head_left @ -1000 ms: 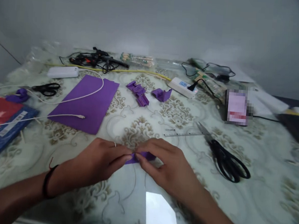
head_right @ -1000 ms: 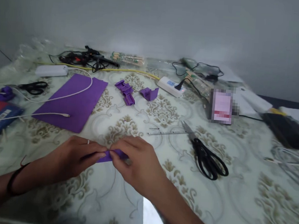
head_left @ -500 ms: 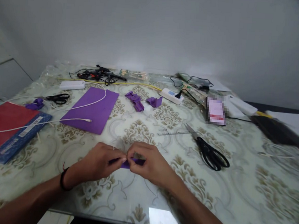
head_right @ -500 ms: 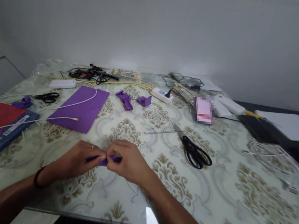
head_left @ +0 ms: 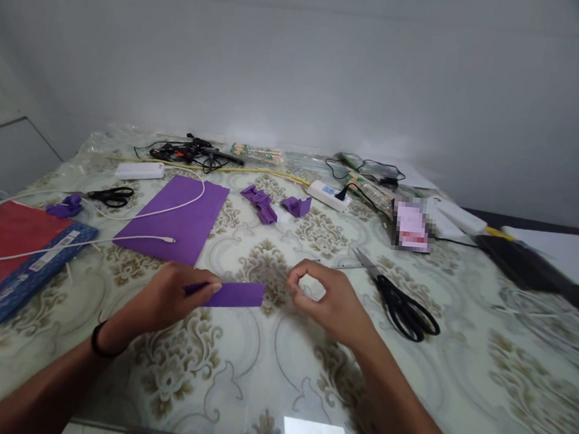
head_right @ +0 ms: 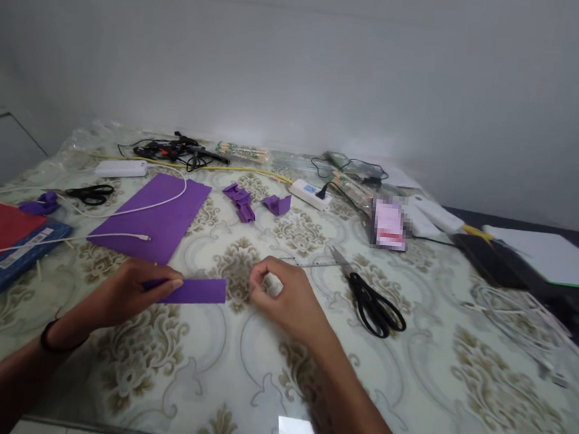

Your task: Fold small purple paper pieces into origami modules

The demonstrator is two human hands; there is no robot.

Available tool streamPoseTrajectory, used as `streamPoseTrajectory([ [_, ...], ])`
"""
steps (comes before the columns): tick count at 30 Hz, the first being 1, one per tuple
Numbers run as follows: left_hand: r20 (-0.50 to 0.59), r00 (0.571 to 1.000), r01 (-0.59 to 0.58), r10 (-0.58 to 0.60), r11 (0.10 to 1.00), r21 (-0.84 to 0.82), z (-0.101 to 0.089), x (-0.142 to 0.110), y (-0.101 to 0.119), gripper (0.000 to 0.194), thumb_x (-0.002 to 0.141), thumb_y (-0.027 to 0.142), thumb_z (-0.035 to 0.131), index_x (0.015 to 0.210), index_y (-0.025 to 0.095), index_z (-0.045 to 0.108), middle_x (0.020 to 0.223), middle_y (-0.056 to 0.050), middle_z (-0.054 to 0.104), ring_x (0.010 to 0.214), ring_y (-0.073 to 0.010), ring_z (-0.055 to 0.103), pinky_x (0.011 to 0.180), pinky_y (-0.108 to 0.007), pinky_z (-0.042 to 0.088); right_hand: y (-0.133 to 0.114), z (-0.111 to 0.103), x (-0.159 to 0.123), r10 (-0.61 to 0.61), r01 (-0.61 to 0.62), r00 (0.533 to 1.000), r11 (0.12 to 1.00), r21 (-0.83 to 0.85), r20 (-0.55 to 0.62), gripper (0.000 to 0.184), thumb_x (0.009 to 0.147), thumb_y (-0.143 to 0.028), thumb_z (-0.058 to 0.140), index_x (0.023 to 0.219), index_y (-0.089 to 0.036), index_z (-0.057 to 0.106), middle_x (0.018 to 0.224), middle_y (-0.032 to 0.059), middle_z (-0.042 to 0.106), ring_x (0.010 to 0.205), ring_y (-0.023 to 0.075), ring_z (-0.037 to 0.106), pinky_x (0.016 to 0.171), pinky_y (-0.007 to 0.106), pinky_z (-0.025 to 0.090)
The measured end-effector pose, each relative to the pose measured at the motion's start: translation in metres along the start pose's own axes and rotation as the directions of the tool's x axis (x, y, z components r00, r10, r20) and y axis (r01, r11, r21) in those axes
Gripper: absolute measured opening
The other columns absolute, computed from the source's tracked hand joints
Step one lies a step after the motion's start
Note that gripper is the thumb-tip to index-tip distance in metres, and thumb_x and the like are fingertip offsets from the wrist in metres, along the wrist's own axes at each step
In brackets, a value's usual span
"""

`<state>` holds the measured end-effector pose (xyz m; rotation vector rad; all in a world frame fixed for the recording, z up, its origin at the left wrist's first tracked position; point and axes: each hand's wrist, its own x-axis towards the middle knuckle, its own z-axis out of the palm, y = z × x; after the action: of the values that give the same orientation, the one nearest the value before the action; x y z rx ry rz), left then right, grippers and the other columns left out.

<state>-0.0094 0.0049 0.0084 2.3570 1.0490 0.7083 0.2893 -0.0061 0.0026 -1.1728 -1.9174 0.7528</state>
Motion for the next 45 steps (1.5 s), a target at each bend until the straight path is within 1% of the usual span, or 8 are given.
streamPoseTrajectory([
  [4, 0.066, 0.998, 0.019, -0.018, 1.000, -0.015, 0.014, -0.002, 0.009, 0.029, 0.103, 0.021, 0.058, 0.078, 0.017, 0.072, 0.062, 0.004, 0.066, 0.054, -0.0088, 0.056, 0.057, -0.021, 0.039, -0.010, 0.020, -0.003, -0.031, 0.031, 0.999, 0.999, 0.030, 0.022, 0.007, 0.091, -0.020, 0.068, 0.096, -0.020, 0.073, 0.091, 0.0046, 0.078, 0.084, 0.0204, 0.072, 0.079, 0.031, 0.055],
  [8, 0.053, 0.998, 0.038, -0.033, 0.995, -0.092, 0.025, -0.005, 0.018, 0.020, 0.101, 0.018, 0.060, 0.093, 0.019, 0.078, 0.079, 0.001, 0.081, 0.065, -0.0129, 0.071, 0.066, -0.022, 0.049, -0.021, 0.045, -0.008, -0.065, 0.060, 0.995, 0.995, 0.074, 0.071, 0.010, 0.093, -0.014, 0.068, 0.089, -0.021, 0.075, 0.083, 0.0025, 0.078, 0.078, 0.0180, 0.071, 0.075, 0.029, 0.054],
  [14, 0.029, 0.995, 0.100, -0.096, 0.967, -0.234, 0.020, -0.001, 0.017, 0.010, 0.094, 0.017, 0.069, 0.090, 0.018, 0.077, 0.086, -0.002, 0.082, 0.077, -0.0153, 0.076, 0.073, -0.023, 0.053, -0.022, 0.049, -0.011, -0.075, 0.070, 0.996, 0.994, 0.086, 0.057, 0.012, 0.093, -0.013, 0.066, 0.087, -0.020, 0.074, 0.079, 0.0022, 0.075, 0.073, 0.0169, 0.069, 0.070, 0.028, 0.052],
  [20, 0.040, 0.995, 0.101, -0.094, 0.970, -0.221, 0.024, -0.001, 0.020, 0.012, 0.082, 0.007, 0.065, 0.083, 0.018, 0.072, 0.080, 0.001, 0.077, 0.073, -0.0134, 0.070, 0.073, -0.023, 0.050, -0.020, 0.056, -0.012, -0.131, 0.127, 0.990, 0.989, 0.070, 0.053, 0.011, 0.092, -0.013, 0.069, 0.087, -0.021, 0.075, 0.081, 0.0026, 0.077, 0.076, 0.0180, 0.070, 0.075, 0.030, 0.051],
  [32, 0.083, 0.986, 0.163, -0.146, 0.951, -0.264, 0.006, 0.002, 0.016, 0.011, 0.079, 0.009, 0.061, 0.078, 0.019, 0.066, 0.076, 0.002, 0.073, 0.070, -0.0131, 0.066, 0.071, -0.023, 0.050, -0.018, 0.031, -0.009, 0.068, -0.079, 0.995, 0.984, 0.159, 0.074, 0.012, 0.090, -0.020, 0.071, 0.080, -0.021, 0.077, 0.075, 0.0001, 0.077, 0.068, 0.0161, 0.068, 0.065, 0.026, 0.049],
  [39, -0.032, 0.971, 0.216, -0.238, 0.922, -0.321, -0.016, 0.001, -0.004, 0.010, 0.086, 0.012, 0.064, 0.081, 0.018, 0.070, 0.080, -0.001, 0.078, 0.077, -0.0156, 0.073, 0.075, -0.024, 0.056, -0.008, 0.014, -0.004, 0.127, -0.128, 0.992, 0.976, 0.177, 0.018, 0.014, 0.091, -0.027, 0.071, 0.079, -0.021, 0.077, 0.076, 0.0009, 0.080, 0.071, 0.0183, 0.073, 0.068, 0.027, 0.053],
  [42, -0.088, 0.968, 0.196, -0.237, 0.924, -0.327, -0.012, 0.002, 0.000, 0.008, 0.094, 0.022, 0.066, 0.096, 0.018, 0.073, 0.093, -0.004, 0.082, 0.086, -0.0180, 0.078, 0.080, -0.027, 0.060, -0.010, 0.017, -0.004, 0.129, -0.132, 0.991, 0.977, 0.165, 0.031, 0.015, 0.092, -0.028, 0.072, 0.080, -0.021, 0.078, 0.077, 0.0009, 0.080, 0.072, 0.0180, 0.073, 0.068, 0.026, 0.052],
  [45, -0.047, 0.982, 0.159, -0.182, 0.937, -0.310, 0.002, 0.001, 0.011, 0.019, 0.090, 0.027, 0.076, 0.107, 0.019, 0.077, 0.108, -0.006, 0.084, 0.092, -0.0200, 0.080, 0.084, -0.028, 0.061, -0.014, 0.025, -0.006, 0.111, -0.121, 0.991, 0.980, 0.159, 0.069, 0.014, 0.093, -0.026, 0.071, 0.081, -0.022, 0.079, 0.079, 0.0002, 0.080, 0.073, 0.0171, 0.073, 0.070, 0.026, 0.052],
])
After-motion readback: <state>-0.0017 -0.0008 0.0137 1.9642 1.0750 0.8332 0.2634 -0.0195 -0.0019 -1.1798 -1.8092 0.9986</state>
